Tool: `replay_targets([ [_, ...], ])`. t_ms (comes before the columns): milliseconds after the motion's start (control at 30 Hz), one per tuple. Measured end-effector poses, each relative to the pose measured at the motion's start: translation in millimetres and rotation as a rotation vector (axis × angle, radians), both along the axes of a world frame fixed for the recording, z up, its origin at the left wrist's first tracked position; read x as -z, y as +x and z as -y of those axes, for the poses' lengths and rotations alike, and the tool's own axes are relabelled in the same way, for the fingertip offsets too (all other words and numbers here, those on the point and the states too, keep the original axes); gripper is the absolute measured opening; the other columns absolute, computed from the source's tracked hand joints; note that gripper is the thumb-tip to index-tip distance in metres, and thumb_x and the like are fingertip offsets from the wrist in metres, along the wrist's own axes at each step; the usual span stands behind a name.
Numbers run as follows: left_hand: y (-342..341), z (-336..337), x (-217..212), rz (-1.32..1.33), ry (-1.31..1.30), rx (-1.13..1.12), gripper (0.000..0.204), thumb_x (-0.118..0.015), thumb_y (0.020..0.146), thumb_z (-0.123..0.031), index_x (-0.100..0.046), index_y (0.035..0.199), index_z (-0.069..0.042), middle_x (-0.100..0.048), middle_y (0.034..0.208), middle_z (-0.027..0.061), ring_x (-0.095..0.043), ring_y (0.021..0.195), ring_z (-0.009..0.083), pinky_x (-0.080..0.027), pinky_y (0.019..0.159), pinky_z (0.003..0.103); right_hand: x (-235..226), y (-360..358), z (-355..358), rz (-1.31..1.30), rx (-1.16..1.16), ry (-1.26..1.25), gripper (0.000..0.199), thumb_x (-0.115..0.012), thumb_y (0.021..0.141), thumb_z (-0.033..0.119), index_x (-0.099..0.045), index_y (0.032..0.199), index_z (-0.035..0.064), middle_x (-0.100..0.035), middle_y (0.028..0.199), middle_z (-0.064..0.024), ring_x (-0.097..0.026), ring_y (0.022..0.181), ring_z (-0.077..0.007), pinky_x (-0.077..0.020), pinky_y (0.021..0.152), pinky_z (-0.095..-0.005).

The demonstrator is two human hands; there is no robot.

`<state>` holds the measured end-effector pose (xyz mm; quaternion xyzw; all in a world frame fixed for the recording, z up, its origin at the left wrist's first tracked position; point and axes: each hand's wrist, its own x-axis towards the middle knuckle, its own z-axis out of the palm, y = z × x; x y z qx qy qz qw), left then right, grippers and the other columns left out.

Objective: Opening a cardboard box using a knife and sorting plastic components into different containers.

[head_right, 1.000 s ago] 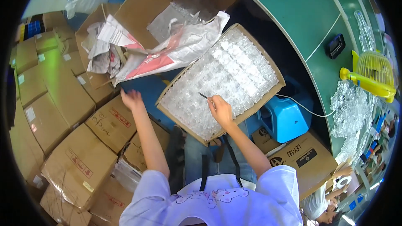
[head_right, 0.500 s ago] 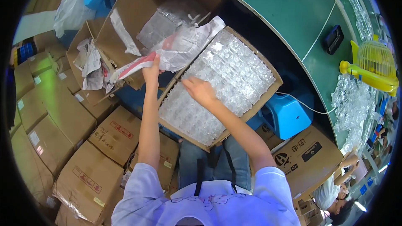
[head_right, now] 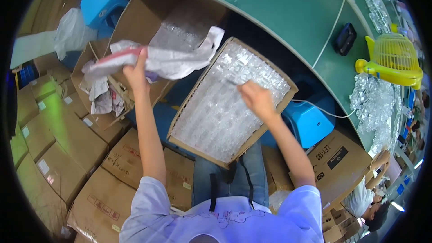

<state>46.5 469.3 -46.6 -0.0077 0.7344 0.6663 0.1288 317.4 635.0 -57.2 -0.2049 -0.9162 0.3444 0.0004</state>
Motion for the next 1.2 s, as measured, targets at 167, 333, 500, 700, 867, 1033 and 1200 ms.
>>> replay_targets([
  [167,-1.0,3.6,-2.0,0.017,0.004,-0.02,0.035,-0.061,0.074,-0.01,-0.048,0.104,0.003,-0.055,0.083,0.003,-0.051,0.065,0.0074,-0.04,0.049,0.02,52.6,-53.3,5.9,-0.022,-0.209,0.029,0.015,-0.053,0.073,0.011,-0.052,0.087,0.0131,-0.049,0.074,-0.0063,-0.053,0.066,-0.0231,-0.0436,0.053,-0.0327],
  [333,9.5,-15.2,-22.1,-0.063,-0.108,-0.022,0.033,-0.061,0.074,-0.009,-0.05,0.103,0.004,-0.056,0.081,0.0033,-0.051,0.064,0.007,-0.04,0.048,0.02,65.9,-54.2,-68.9,-0.147,-0.073,0.199,0.018,-0.053,0.07,0.01,-0.052,0.088,0.0143,-0.048,0.072,-0.0077,-0.053,0.065,-0.0249,-0.0425,0.05,-0.0319],
  [500,-12.4,-7.0,-35.8,-0.085,0.04,-0.091,0.021,-0.062,0.074,-0.008,-0.055,0.091,0.002,-0.056,0.081,0.0047,-0.053,0.072,0.0094,-0.042,0.065,0.023,18.5,24.2,-30.5,-0.051,0.035,0.28,0.013,-0.056,0.069,0.008,-0.055,0.081,0.0122,-0.047,0.071,-0.0055,-0.052,0.063,-0.0214,-0.0416,0.049,-0.0316],
  [700,-19.6,-2.9,-40.9,0.085,-0.08,-0.032,0.024,-0.063,0.074,-0.009,-0.054,0.093,0.002,-0.056,0.081,0.0034,-0.051,0.072,0.0089,-0.041,0.067,0.022,48.5,-44.0,-2.0,-0.06,-0.222,0.16,0.018,-0.054,0.069,0.007,-0.051,0.085,0.0136,-0.049,0.076,-0.0038,-0.053,0.071,-0.0202,-0.0437,0.05,-0.0317],
  [867,-22.0,7.7,-25.4,-0.035,-0.067,-0.1,0.026,-0.064,0.072,-0.008,-0.054,0.095,0.001,-0.056,0.086,0.0043,-0.052,0.075,0.0097,-0.042,0.069,0.023,65.0,-90.4,-52.4,-0.141,-0.09,0.335,0.017,-0.05,0.068,0.005,-0.048,0.084,0.011,-0.049,0.076,-0.0079,-0.054,0.073,-0.025,-0.045,0.053,-0.0338],
  [1033,-89.8,82.3,-110.3,-0.273,0.216,-0.217,0.021,-0.054,0.08,-0.011,-0.051,0.097,0.0,-0.055,0.095,0.0099,-0.054,0.087,0.0181,-0.047,0.073,0.033,20.1,-29.0,-54.0,-0.137,-0.03,0.275,0.009,-0.056,0.07,0.01,-0.048,0.074,0.0074,-0.046,0.068,-0.0101,-0.051,0.06,-0.0273,-0.0413,0.05,-0.0345],
  [1200,-68.2,79.9,-110.9,-0.029,0.479,-0.401,0.036,-0.049,0.083,-0.024,-0.044,0.111,-0.001,-0.048,0.112,0.0096,-0.045,0.104,0.0216,-0.035,0.09,0.038,-31.8,69.0,44.9,0.019,0.216,-0.053,0.007,-0.059,0.071,0.006,-0.052,0.071,0.0045,-0.044,0.06,-0.0109,-0.046,0.05,-0.0255,-0.0357,0.043,-0.0327],
])
